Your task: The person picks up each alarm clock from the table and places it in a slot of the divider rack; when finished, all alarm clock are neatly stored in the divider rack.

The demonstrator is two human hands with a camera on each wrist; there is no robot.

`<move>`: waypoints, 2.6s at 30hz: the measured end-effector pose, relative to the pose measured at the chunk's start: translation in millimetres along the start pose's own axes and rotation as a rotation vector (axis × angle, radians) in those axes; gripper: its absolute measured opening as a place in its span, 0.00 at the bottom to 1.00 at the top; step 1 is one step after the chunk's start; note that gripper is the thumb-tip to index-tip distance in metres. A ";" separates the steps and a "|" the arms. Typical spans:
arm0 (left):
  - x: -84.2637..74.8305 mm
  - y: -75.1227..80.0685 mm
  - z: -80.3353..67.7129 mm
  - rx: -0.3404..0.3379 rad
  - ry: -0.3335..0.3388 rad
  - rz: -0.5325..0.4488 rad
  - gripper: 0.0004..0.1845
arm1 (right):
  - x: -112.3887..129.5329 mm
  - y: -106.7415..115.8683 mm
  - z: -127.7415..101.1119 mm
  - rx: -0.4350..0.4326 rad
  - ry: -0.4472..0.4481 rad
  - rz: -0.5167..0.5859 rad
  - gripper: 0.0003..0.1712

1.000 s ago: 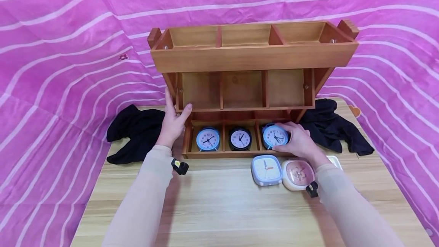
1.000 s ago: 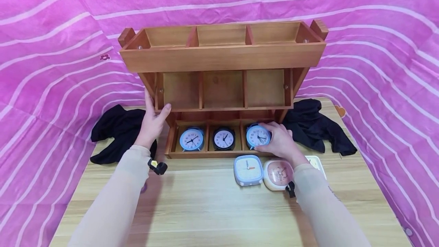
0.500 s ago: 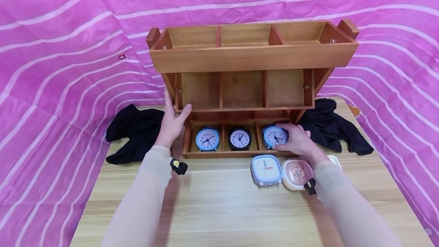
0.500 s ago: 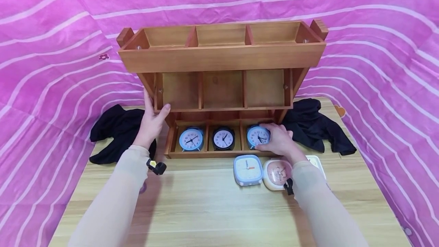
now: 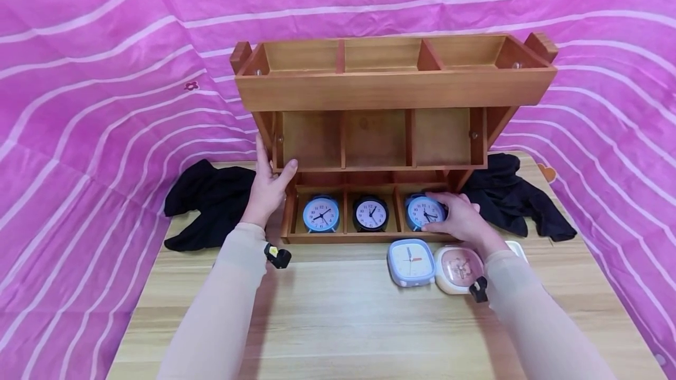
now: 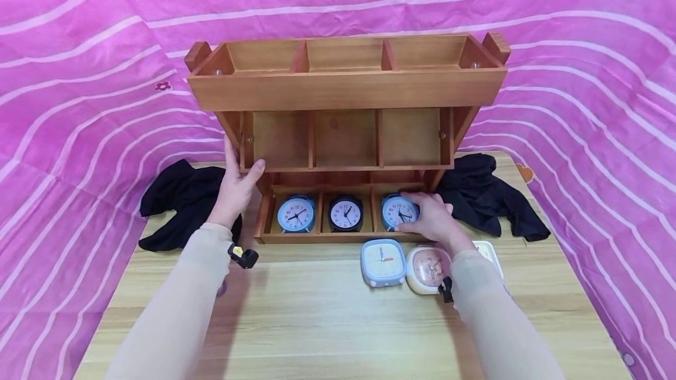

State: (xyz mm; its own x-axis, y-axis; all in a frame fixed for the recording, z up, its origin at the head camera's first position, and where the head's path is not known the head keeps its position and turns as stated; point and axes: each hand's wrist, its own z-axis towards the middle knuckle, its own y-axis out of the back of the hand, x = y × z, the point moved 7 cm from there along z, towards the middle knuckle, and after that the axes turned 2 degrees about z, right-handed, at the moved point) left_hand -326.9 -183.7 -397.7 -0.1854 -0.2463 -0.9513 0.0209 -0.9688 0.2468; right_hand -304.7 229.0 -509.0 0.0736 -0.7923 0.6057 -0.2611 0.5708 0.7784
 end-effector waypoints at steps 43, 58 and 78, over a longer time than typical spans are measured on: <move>-5.9 1.1 -5.2 -0.004 0.024 0.059 0.54 | 62.6 -39.3 -88.1 -0.043 0.297 -0.264 0.57; 34.0 4.2 7.1 -0.032 -0.007 0.103 0.55 | 59.9 -53.2 -92.9 0.025 0.251 -0.256 0.56; 37.1 2.9 7.9 -0.027 -0.015 0.117 0.56 | 111.4 -15.9 -94.7 -0.184 0.455 -0.117 0.59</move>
State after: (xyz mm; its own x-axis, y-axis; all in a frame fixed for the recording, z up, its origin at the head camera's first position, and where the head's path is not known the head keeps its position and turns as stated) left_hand -341.4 -195.5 -430.8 -0.1948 -0.3579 -0.9132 0.0696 -0.9337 0.3511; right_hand -201.2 152.0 -438.3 0.5149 -0.7026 0.4912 -0.0551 0.5447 0.8368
